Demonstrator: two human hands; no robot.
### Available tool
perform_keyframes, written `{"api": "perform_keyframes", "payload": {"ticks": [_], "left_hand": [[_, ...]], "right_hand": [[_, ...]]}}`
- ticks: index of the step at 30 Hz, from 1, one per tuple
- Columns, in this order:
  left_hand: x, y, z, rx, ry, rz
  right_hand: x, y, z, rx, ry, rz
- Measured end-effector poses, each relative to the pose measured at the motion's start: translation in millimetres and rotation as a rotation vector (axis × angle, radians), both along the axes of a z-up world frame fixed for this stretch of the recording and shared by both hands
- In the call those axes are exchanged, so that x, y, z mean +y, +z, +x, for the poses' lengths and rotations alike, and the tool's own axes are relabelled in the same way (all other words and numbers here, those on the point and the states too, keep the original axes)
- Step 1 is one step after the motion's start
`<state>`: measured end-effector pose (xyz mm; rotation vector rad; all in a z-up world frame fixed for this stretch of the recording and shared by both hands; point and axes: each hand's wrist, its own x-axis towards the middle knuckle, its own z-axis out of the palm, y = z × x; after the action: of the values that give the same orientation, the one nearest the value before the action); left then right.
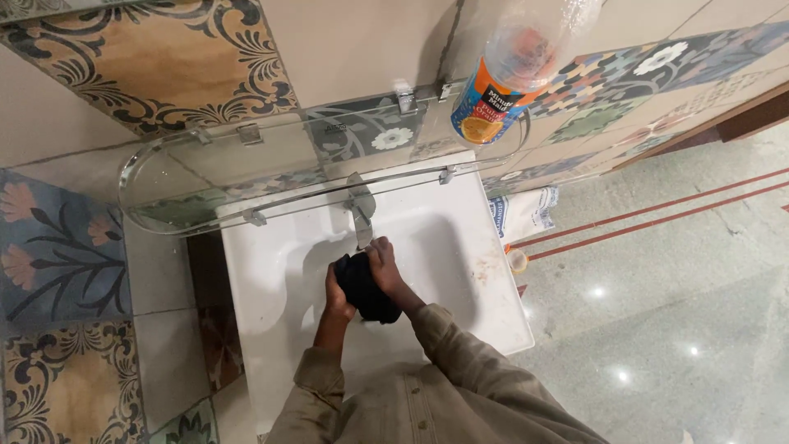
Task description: Washing a small black cloth by hand under a running faucet in a sink.
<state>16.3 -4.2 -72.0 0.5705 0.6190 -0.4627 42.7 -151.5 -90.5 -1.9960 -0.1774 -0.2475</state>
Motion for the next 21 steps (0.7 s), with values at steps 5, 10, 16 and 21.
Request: {"api": "perform_keyframes", "payload": {"ticks": [5, 10, 16, 21], "left_hand": [[-11, -17, -12, -0.08, 0.195, -0.1], [0, 44, -16, -0.1, 0.189, -0.065], [-1, 18, -15, -0.08, 0.084, -0.014], [26, -22, -13, -0.08, 0.001, 0.044]], "right_hand": [[-15, 26, -9, -0.176, -0.07, -0.19], [-27, -7, -69, 0.272, -0.217, -0.485], [-19, 45, -65, 1.149, -0.105, 1.416], [-28, 71, -54, 0.874, 0.149, 1.325]]}}
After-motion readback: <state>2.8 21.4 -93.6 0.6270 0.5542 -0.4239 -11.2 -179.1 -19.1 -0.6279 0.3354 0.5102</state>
